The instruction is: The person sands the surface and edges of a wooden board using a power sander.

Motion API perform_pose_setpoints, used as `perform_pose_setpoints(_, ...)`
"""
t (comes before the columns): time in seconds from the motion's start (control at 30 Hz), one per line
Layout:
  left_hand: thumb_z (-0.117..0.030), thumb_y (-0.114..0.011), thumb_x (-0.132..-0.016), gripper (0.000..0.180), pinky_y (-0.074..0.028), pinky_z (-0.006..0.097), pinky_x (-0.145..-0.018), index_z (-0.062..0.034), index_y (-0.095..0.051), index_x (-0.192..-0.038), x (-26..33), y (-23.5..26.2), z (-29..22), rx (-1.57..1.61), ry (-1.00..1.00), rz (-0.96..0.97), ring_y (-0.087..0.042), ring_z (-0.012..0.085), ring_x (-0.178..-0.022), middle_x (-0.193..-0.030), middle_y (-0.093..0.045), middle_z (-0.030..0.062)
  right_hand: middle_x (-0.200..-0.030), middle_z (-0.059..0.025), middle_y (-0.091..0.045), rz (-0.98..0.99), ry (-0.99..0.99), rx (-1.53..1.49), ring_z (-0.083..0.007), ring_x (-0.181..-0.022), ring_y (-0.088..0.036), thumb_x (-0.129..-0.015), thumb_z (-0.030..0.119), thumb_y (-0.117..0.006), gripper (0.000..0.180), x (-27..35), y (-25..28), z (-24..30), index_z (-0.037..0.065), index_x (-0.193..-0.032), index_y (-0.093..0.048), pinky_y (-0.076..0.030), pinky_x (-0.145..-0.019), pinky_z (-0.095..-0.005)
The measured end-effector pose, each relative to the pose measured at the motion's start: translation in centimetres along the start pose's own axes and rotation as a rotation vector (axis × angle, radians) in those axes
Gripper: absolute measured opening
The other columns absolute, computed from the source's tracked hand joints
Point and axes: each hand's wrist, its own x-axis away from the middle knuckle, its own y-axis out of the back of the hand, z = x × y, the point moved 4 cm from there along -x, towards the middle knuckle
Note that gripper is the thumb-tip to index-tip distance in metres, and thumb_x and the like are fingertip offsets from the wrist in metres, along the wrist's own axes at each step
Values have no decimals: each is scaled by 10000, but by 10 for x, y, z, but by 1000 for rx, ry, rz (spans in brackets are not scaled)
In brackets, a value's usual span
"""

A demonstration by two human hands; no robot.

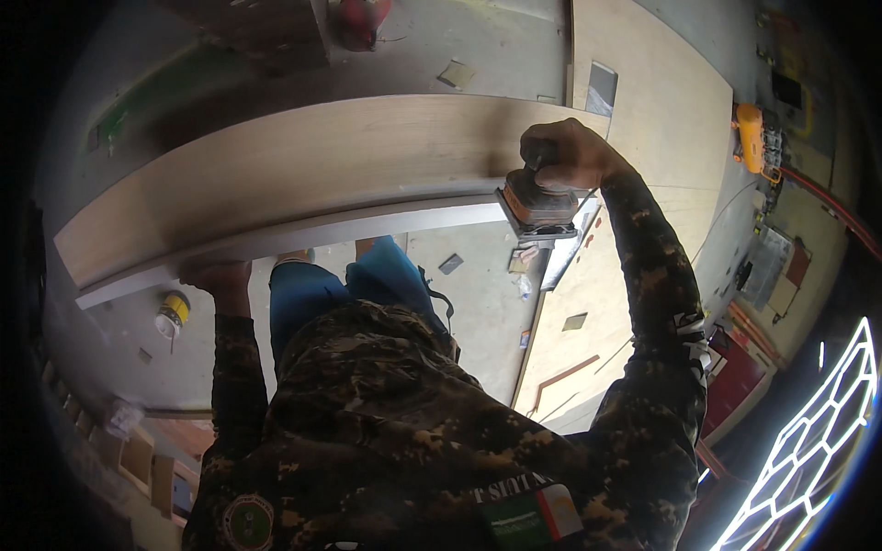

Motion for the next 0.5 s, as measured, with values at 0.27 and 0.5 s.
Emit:
perform_pose_setpoints(0.27, -342, -920, -623, 787, -513, 368, -999, -20, -608, -1271, 6, 2, -12, -842, -380, -926, -658, 221, -1145, -1245, -674, 78, -857, -91, -689, 81, -94, -26, -213, -817, -647, -608, 113, -734, 386, -27, -3, -11, 29, -982, -686, -524, -811, -330)
perform_pose_setpoints(0.5, -565, -652, -770, 723, -423, 424, -1088, -91, -600, -1314, 1, -2, -4, -483, -383, -928, -564, 234, -1246, -1345, -607, 52, -960, -54, -700, 117, -123, -79, -169, -934, -642, -591, 63, -747, 526, -51, -21, 0, 15, -1111, -686, -504, -899, -311)
